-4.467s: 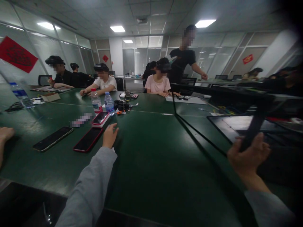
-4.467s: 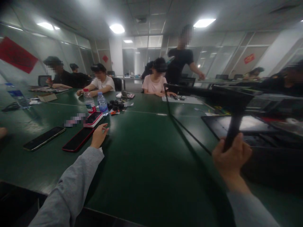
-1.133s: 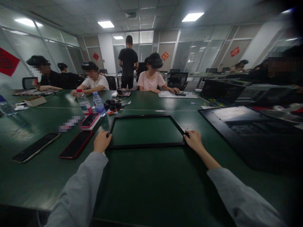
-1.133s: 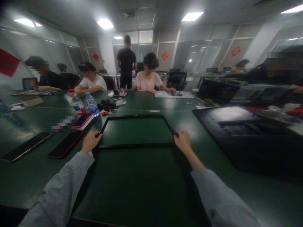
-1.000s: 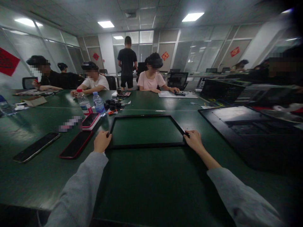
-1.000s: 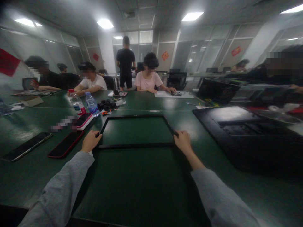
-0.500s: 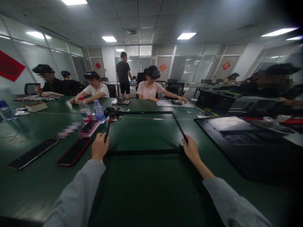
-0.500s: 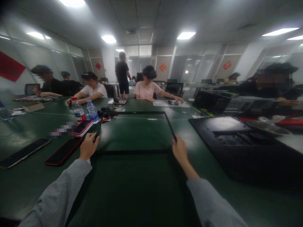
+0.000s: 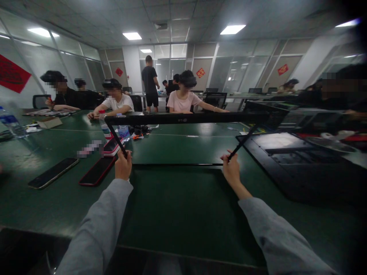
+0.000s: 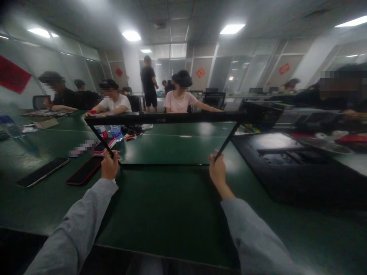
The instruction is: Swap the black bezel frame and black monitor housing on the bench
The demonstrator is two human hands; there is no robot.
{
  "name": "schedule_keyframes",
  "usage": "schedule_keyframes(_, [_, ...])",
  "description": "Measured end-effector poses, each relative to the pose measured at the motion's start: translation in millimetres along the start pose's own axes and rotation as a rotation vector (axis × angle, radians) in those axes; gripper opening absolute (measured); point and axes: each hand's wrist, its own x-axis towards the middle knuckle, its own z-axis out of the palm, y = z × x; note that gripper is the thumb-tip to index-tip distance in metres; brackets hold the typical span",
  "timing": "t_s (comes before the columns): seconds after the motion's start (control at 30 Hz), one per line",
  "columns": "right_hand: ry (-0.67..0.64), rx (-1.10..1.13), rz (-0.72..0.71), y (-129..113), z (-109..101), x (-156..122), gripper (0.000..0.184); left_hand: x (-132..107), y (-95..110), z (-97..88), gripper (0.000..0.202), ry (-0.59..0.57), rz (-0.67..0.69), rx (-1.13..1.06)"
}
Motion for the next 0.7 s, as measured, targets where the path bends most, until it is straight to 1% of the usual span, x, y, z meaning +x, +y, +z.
schedule_keyframes(0.1, [-0.008,0.019,0.018,4,1,1,0.054,0,1,-0.4,0.044,-0.029,-0.003,-0.007])
schedule_keyframes(0.17, [-0.027,0.035,0.040,8,3,2,0.054,-1,1,-0.9,0.047,-0.062,-0.038,0.004])
schedule_keyframes(0.3, [-0.062,0.042,0.055,19,6,4,0.054,-5,-3,-1.3,0.051,-0.212,-0.131,0.064])
schedule_keyframes(0.4, [-0.069,0.045,0.051,23,7,4,0.054,-8,-3,-2.6,0.051,-0.286,-0.151,0.086])
schedule_keyframes(0.5, [-0.063,0.041,0.059,19,5,2,0.056,-9,1,-5.6,0.050,-0.299,-0.161,0.084])
schedule_keyframes(0.7, [-0.073,-0.010,0.095,0,-5,-4,0.061,-7,8,-9.5,0.053,-0.334,-0.157,0.144])
